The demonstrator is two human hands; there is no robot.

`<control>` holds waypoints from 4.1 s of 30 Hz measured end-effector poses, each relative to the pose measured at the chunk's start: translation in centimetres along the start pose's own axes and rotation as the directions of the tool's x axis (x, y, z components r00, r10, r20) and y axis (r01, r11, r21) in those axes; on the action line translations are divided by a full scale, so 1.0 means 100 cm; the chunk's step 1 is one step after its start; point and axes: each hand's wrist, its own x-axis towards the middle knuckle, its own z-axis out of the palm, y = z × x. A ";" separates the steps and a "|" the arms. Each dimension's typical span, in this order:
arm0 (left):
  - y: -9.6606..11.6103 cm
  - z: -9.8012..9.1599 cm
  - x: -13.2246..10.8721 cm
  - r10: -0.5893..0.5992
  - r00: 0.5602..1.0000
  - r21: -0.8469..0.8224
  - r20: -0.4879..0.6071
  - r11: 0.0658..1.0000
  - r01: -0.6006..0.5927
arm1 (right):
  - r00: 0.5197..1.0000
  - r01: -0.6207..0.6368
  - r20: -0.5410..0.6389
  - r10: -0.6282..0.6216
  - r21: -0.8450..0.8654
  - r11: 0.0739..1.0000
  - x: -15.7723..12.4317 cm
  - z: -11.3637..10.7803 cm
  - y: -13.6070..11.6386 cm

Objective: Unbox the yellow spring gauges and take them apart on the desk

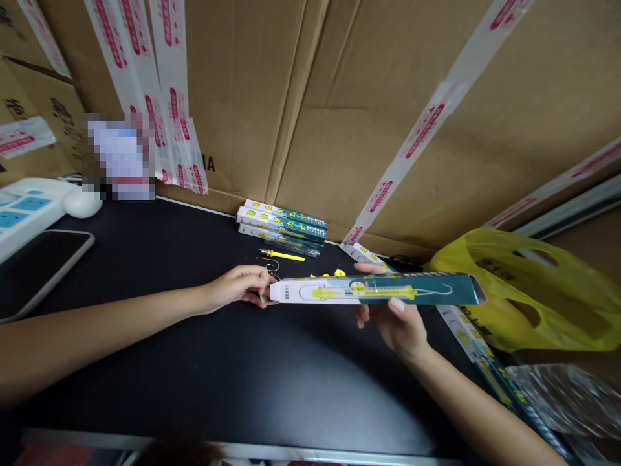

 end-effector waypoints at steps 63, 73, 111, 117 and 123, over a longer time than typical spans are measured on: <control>-0.011 -0.008 -0.001 0.345 0.932 0.774 0.108 0.560 -0.296 | 0.928 -0.194 -0.250 -0.275 -0.957 0.213 0.030 -0.176 -0.043; -0.011 -0.007 -0.001 0.393 0.905 0.777 0.165 0.513 -0.365 | 0.959 -0.066 -0.167 0.231 -0.919 -0.388 0.030 -0.161 -0.010; -0.019 0.019 -0.016 0.408 0.708 0.811 0.576 -0.398 -0.430 | 0.913 -0.115 0.330 0.239 -0.354 0.928 -0.012 0.034 0.050; -0.019 0.020 -0.014 0.417 0.706 0.814 0.572 -0.397 -0.425 | 0.926 -0.075 0.299 0.229 -0.450 0.890 -0.013 0.031 0.054; -0.019 0.018 -0.014 0.380 0.739 0.821 0.556 -0.388 -0.419 | 0.931 0.030 0.324 0.171 -0.531 0.847 -0.011 0.029 0.048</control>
